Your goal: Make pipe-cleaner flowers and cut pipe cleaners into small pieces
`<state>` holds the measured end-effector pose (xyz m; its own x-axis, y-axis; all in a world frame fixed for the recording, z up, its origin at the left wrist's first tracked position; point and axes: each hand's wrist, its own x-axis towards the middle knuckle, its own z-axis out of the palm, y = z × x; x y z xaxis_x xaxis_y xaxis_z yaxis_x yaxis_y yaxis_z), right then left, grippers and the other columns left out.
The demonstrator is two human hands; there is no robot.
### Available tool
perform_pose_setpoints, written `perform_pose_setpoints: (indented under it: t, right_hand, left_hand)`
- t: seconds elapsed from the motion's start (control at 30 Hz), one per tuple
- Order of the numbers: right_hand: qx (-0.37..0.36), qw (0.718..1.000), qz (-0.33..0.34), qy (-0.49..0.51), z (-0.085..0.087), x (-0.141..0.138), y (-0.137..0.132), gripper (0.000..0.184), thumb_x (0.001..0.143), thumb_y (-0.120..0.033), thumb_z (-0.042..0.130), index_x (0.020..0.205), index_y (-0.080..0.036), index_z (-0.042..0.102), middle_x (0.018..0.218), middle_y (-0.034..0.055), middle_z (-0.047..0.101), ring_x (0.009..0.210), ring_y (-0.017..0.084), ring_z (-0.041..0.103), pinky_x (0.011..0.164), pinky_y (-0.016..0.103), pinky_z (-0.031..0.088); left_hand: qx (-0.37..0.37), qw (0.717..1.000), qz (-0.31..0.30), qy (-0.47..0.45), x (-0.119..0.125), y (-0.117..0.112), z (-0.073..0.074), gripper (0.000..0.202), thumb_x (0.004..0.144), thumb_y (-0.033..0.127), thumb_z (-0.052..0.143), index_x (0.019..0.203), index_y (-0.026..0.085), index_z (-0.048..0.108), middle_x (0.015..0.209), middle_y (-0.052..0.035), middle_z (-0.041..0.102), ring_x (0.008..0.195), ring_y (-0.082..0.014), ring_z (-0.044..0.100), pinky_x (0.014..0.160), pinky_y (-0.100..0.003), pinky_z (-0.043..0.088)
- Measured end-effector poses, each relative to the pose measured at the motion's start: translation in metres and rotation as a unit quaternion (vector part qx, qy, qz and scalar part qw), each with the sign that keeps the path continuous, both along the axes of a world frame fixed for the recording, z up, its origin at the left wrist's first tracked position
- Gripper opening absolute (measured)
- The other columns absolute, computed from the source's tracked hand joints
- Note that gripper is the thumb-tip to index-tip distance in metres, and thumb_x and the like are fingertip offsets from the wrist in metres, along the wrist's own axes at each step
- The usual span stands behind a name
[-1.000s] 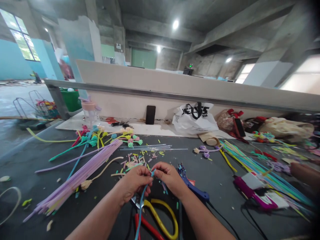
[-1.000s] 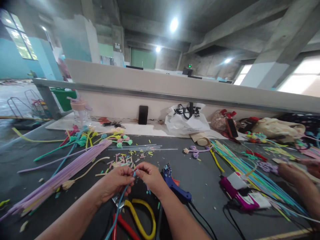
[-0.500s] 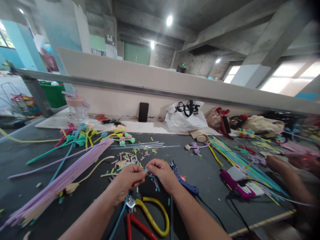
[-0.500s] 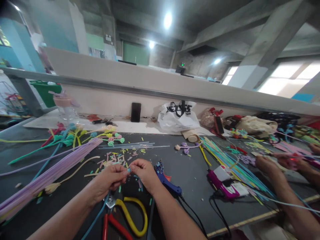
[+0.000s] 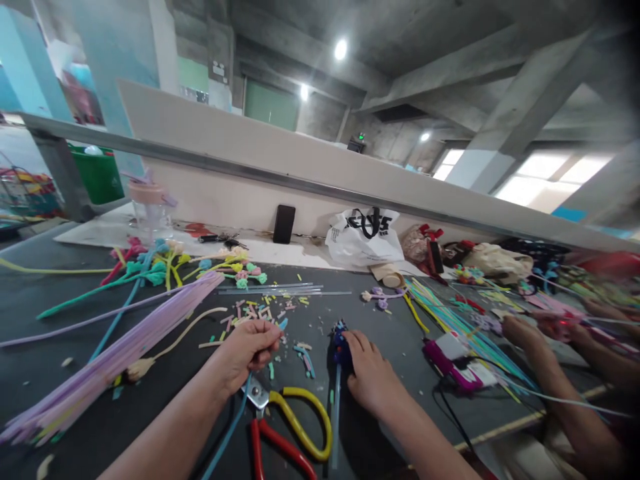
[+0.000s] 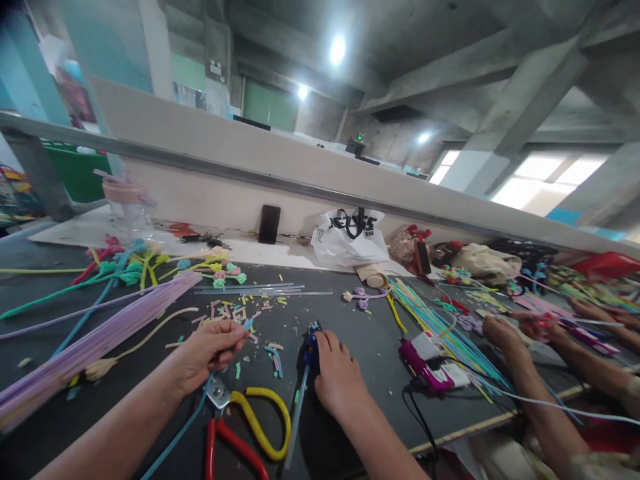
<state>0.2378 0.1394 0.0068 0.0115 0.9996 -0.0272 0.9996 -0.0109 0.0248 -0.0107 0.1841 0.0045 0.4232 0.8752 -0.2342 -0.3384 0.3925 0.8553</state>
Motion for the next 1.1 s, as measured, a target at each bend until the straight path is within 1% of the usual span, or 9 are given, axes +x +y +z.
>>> perform_pose_setpoints:
  t: [0.17,0.3,0.4,0.47,0.57,0.67,0.73,0.9,1.1]
  right_hand:
    - [0.012,0.998,0.039,0.040,0.001,0.009,0.012,0.062,0.056,0.002,0.045,0.118,-0.006,0.045,0.114,0.0192,0.054,0.103,0.027,0.050,0.086,0.035,0.036]
    - [0.099,0.969,0.003,0.225,0.015,0.025,0.021,0.052,0.057,-0.004,0.049,0.107,-0.015,0.050,0.097,0.0110,0.062,0.086,0.024,0.057,0.076,0.033,0.040]
    - [0.156,0.881,-0.052,0.443,0.028,0.025,0.026,0.046,0.060,-0.013,0.056,0.105,-0.021,0.052,0.087,0.0052,0.065,0.075,0.022,0.059,0.065,0.031,0.043]
    - [0.151,0.817,-0.030,0.556,0.035,0.016,0.030,0.039,0.065,-0.024,0.060,0.104,-0.021,0.054,0.085,0.0044,0.066,0.074,0.021,0.060,0.060,0.030,0.044]
    - [0.082,0.687,0.000,0.722,0.042,-0.008,0.038,0.032,0.063,-0.026,0.069,0.093,-0.016,0.061,0.081,0.0061,0.068,0.070,0.019,0.061,0.060,0.028,0.045]
    - [0.009,0.610,0.051,0.791,0.047,-0.030,0.045,0.029,0.068,-0.026,0.067,0.095,-0.017,0.062,0.090,0.0078,0.068,0.070,0.018,0.062,0.059,0.028,0.047]
    - [-0.020,0.602,0.073,0.795,0.051,-0.039,0.051,0.028,0.072,-0.027,0.064,0.098,-0.018,0.061,0.095,0.0086,0.067,0.070,0.019,0.064,0.058,0.028,0.047]
    - [-0.019,0.654,0.099,0.750,0.058,-0.044,0.061,0.024,0.072,-0.027,0.065,0.091,-0.015,0.062,0.082,0.0073,0.067,0.056,0.014,0.060,0.044,0.022,0.038]
    - [-0.035,0.669,0.073,0.739,0.049,-0.045,0.059,0.032,0.065,-0.021,0.069,0.096,-0.012,0.064,0.064,0.0015,0.061,0.049,0.009,0.046,0.046,0.022,0.035]
  left_hand:
    - [0.001,1.000,0.018,-0.010,-0.004,0.001,0.001,0.035,0.055,0.038,0.075,0.059,0.012,0.052,0.049,0.0050,0.048,0.034,0.0003,0.031,0.034,-0.014,0.011]
    - [0.000,1.000,0.016,-0.021,-0.006,0.002,0.001,0.035,0.057,0.038,0.074,0.057,0.012,0.051,0.047,0.0056,0.046,0.034,0.0005,0.030,0.034,-0.014,0.010]
    - [-0.005,0.999,0.022,-0.036,-0.006,0.004,-0.002,0.032,0.059,0.036,0.074,0.062,0.012,0.052,0.051,0.0045,0.049,0.035,0.0007,0.032,0.035,-0.014,0.010]
    - [-0.002,0.999,0.025,-0.046,-0.006,0.006,-0.004,0.030,0.060,0.035,0.073,0.063,0.012,0.052,0.052,0.0044,0.049,0.035,0.0007,0.032,0.035,-0.014,0.010]
    - [0.003,0.998,0.030,-0.054,-0.009,0.008,-0.005,0.031,0.063,0.034,0.072,0.060,0.012,0.050,0.052,0.0047,0.047,0.035,0.0008,0.031,0.034,-0.014,0.009]
    - [0.005,0.997,0.038,-0.065,-0.012,0.009,-0.003,0.031,0.063,0.033,0.071,0.060,0.012,0.049,0.054,0.0042,0.048,0.036,0.0010,0.031,0.034,-0.014,0.010]
    - [0.005,0.996,0.045,-0.075,-0.013,0.009,-0.003,0.030,0.064,0.033,0.071,0.060,0.012,0.050,0.055,0.0043,0.047,0.036,0.0011,0.032,0.034,-0.014,0.010]
    - [0.007,0.994,0.059,-0.088,-0.013,0.012,-0.006,0.029,0.066,0.033,0.070,0.062,0.012,0.050,0.056,0.0042,0.047,0.036,0.0014,0.031,0.035,-0.014,0.010]
    - [0.006,0.994,0.067,-0.085,-0.013,0.013,-0.005,0.028,0.066,0.033,0.070,0.064,0.012,0.051,0.058,0.0039,0.048,0.037,0.0016,0.031,0.035,-0.014,0.010]
